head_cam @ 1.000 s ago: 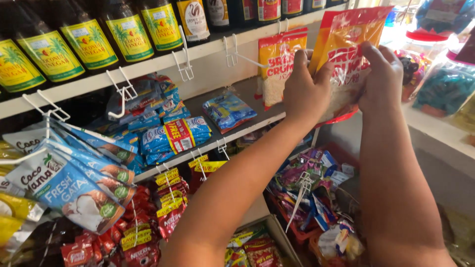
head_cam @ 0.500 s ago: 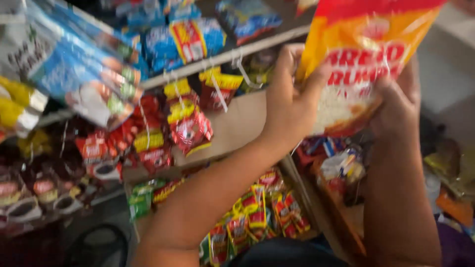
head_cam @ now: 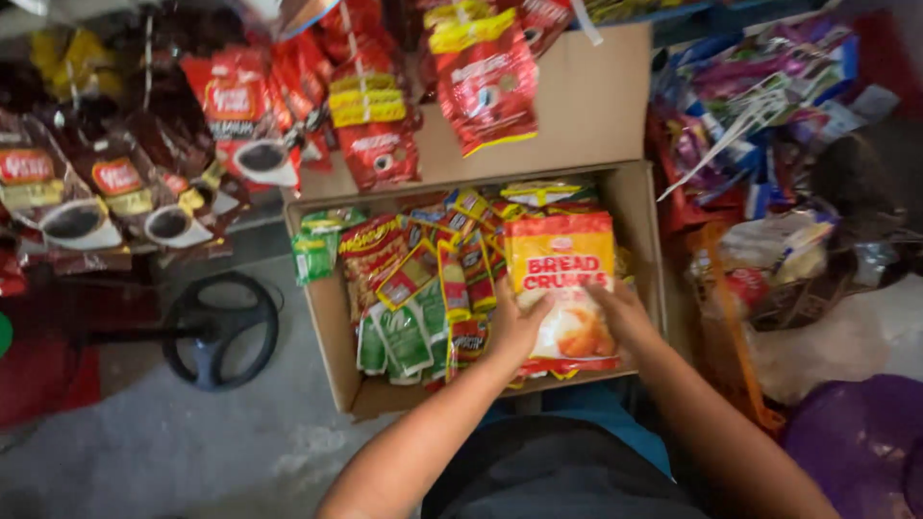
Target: Moving various condiment packets, breadcrumb pouches, and coconut milk pouches from retail shelves into a cardboard box.
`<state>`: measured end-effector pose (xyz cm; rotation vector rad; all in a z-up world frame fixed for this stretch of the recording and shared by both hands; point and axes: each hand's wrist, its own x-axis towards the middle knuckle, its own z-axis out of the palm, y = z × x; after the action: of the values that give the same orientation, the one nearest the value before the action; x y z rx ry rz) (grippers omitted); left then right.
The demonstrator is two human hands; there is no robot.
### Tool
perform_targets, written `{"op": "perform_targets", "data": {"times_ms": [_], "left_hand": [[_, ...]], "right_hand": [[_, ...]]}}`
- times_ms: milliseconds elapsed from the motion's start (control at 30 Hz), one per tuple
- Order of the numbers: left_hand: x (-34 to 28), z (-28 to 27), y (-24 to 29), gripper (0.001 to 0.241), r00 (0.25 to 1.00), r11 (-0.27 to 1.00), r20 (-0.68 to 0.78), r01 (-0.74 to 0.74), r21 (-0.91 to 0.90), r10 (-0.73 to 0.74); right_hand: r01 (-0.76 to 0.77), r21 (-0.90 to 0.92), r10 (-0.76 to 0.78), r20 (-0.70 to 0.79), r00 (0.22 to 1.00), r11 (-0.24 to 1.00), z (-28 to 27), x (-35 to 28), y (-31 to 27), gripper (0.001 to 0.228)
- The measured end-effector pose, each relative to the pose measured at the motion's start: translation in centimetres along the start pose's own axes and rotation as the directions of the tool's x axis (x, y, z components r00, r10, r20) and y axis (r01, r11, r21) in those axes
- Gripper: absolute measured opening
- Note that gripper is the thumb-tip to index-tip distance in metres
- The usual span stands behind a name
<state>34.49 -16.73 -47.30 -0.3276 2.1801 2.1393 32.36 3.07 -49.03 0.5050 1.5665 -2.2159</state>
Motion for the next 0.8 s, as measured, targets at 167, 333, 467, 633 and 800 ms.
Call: {"op": "perform_targets", "data": {"times_ms": [167,333,467,633,800], "left_hand": [[-1.9,-6.5,-4.4,0.099,0.961,0.963,-0.091,0.265,0.051,-0.259],[0.0,-12.5,-5.7,0.087,0.949,0.965,-0.223,0.247,0.086,-0.223],[2.7,-16.0,-7.0,0.074,0.905,0.98,-0.38,0.196,-0.03,-0.193],[4.4,-17.8,-11.3,0.055,0.896,0.918,-0.43,0.076,0.39,0.109],[4.3,-14.5,-11.4,0.04,0.938,0.873,-0.342,0.123,0.472,0.052]], "right_hand": [[-0.171,0.066,0.178,-0.116,0.977,0.983,6.5,2.0,4.8,0.032],[-0.039,0.071,0.033,0.084,0.996,0.997,13.1,4.9,6.3,0.039],[0.084,-0.067,-0.07,0.186,0.98,0.994,16.0,8.2,8.6,0.058],[0.015,-0.418,0.041,0.124,0.991,0.908,17.0,8.8,10.5,0.062],[0.108,-0.398,0.014,0.292,0.956,0.911,15.6,8.0,11.4,0.055]]}}
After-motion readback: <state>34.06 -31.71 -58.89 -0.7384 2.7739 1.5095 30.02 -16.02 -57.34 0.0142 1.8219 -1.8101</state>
